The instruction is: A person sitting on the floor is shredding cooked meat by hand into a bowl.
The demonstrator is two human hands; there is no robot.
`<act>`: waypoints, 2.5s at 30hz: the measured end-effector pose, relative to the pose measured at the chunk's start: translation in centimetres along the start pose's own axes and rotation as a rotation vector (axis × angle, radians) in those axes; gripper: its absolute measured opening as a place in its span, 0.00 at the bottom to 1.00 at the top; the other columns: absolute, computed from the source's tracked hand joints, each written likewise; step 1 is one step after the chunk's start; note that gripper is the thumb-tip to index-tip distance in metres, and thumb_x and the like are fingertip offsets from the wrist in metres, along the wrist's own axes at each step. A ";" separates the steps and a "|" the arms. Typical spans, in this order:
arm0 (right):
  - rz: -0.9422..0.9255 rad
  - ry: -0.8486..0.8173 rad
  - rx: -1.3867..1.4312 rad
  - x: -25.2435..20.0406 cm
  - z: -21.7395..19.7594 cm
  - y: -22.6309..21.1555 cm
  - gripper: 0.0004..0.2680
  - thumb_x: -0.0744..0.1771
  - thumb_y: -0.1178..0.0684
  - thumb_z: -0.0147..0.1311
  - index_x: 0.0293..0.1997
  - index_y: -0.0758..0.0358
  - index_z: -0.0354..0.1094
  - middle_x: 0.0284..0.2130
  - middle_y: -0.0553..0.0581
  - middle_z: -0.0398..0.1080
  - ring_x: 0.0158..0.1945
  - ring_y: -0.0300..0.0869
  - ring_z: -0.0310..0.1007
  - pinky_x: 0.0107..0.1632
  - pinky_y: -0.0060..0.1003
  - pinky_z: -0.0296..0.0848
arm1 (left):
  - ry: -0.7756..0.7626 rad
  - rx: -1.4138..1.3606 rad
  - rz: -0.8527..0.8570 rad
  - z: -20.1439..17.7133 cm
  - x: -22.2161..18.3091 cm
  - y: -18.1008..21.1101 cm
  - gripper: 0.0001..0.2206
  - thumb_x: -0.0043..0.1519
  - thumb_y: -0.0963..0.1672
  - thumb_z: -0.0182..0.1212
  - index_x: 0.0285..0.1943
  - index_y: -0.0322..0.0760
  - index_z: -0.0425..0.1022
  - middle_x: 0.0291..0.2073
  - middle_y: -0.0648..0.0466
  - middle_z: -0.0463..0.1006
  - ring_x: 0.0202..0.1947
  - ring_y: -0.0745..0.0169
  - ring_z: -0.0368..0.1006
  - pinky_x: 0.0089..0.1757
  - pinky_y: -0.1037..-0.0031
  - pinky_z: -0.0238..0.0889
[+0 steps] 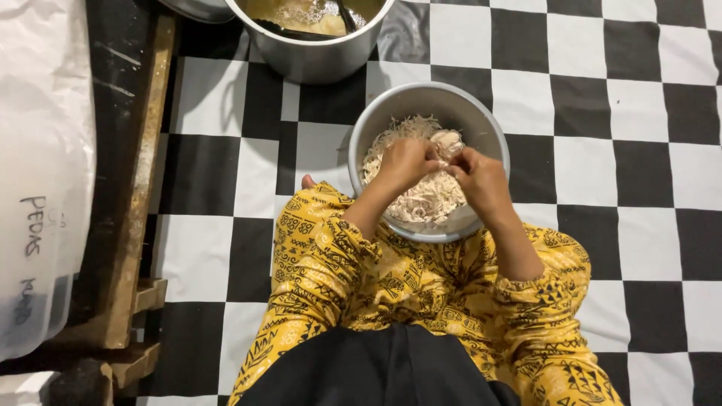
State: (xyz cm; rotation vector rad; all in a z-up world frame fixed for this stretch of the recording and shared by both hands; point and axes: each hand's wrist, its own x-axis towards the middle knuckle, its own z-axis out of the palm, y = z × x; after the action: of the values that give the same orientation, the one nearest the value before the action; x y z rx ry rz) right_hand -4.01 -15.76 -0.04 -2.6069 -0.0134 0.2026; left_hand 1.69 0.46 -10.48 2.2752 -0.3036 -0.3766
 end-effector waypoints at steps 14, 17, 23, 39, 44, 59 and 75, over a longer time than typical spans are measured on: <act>-0.117 -0.120 -0.187 3.4 4.6 2.5 0.08 0.65 0.57 0.55 0.44 0.57 0.79 0.36 0.64 0.78 0.46 0.62 0.77 0.51 0.55 0.74 | 0.484 0.176 0.009 -5.4 -1.9 1.3 0.01 0.57 0.40 0.62 0.34 0.40 0.79 0.29 0.48 0.76 0.36 0.42 0.78 0.40 0.50 0.68; -0.053 -0.132 -0.126 3.6 6.3 3.0 0.10 0.62 0.59 0.56 0.45 0.58 0.79 0.37 0.64 0.78 0.47 0.61 0.78 0.52 0.54 0.74 | 0.519 0.079 0.014 -7.2 -1.9 1.2 0.02 0.58 0.40 0.61 0.37 0.39 0.78 0.31 0.46 0.75 0.36 0.39 0.78 0.39 0.50 0.71; 0.092 0.074 -0.125 2.6 4.7 6.3 0.06 0.63 0.52 0.61 0.42 0.48 0.79 0.34 0.54 0.78 0.44 0.53 0.78 0.50 0.47 0.75 | 0.275 0.020 -0.084 -4.2 0.2 0.5 0.02 0.56 0.45 0.66 0.35 0.46 0.80 0.30 0.51 0.79 0.39 0.43 0.81 0.41 0.53 0.75; 0.395 -0.009 0.652 -0.5 4.2 5.5 0.09 0.65 0.61 0.56 0.49 0.65 0.75 0.40 0.66 0.76 0.36 0.45 0.78 0.34 0.33 0.77 | -0.065 -0.045 -0.172 3.6 0.6 -1.5 0.09 0.54 0.46 0.63 0.29 0.36 0.84 0.27 0.38 0.81 0.41 0.31 0.81 0.42 0.46 0.73; 0.322 0.026 1.012 -0.4 4.3 3.9 0.15 0.63 0.61 0.65 0.53 0.62 0.71 0.38 0.55 0.76 0.36 0.38 0.79 0.35 0.29 0.81 | -0.087 -0.617 -0.282 -0.2 -1.8 1.2 0.10 0.48 0.47 0.69 0.35 0.41 0.84 0.21 0.55 0.81 0.28 0.63 0.78 0.37 0.74 0.69; 0.211 0.150 0.371 2.2 1.6 3.4 0.06 0.64 0.54 0.61 0.43 0.55 0.80 0.33 0.56 0.78 0.39 0.46 0.78 0.40 0.40 0.76 | 0.301 -0.432 -0.220 -3.4 -1.7 -1.0 0.06 0.51 0.46 0.69 0.37 0.51 0.83 0.28 0.60 0.81 0.32 0.62 0.80 0.35 0.71 0.71; 0.040 0.057 -0.432 9.2 7.7 4.5 0.20 0.63 0.51 0.59 0.63 0.55 0.64 0.46 0.63 0.66 0.47 0.61 0.75 0.49 0.51 0.77 | 0.237 0.261 -0.140 -0.7 0.0 0.2 0.10 0.52 0.42 0.64 0.42 0.37 0.82 0.43 0.41 0.77 0.51 0.37 0.68 0.47 0.46 0.61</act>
State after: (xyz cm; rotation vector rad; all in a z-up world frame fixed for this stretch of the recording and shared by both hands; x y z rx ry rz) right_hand 3.81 -15.36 -10.18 -3.0447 0.0166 0.1524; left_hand 1.89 0.83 -9.85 2.5765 -0.0739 -0.1398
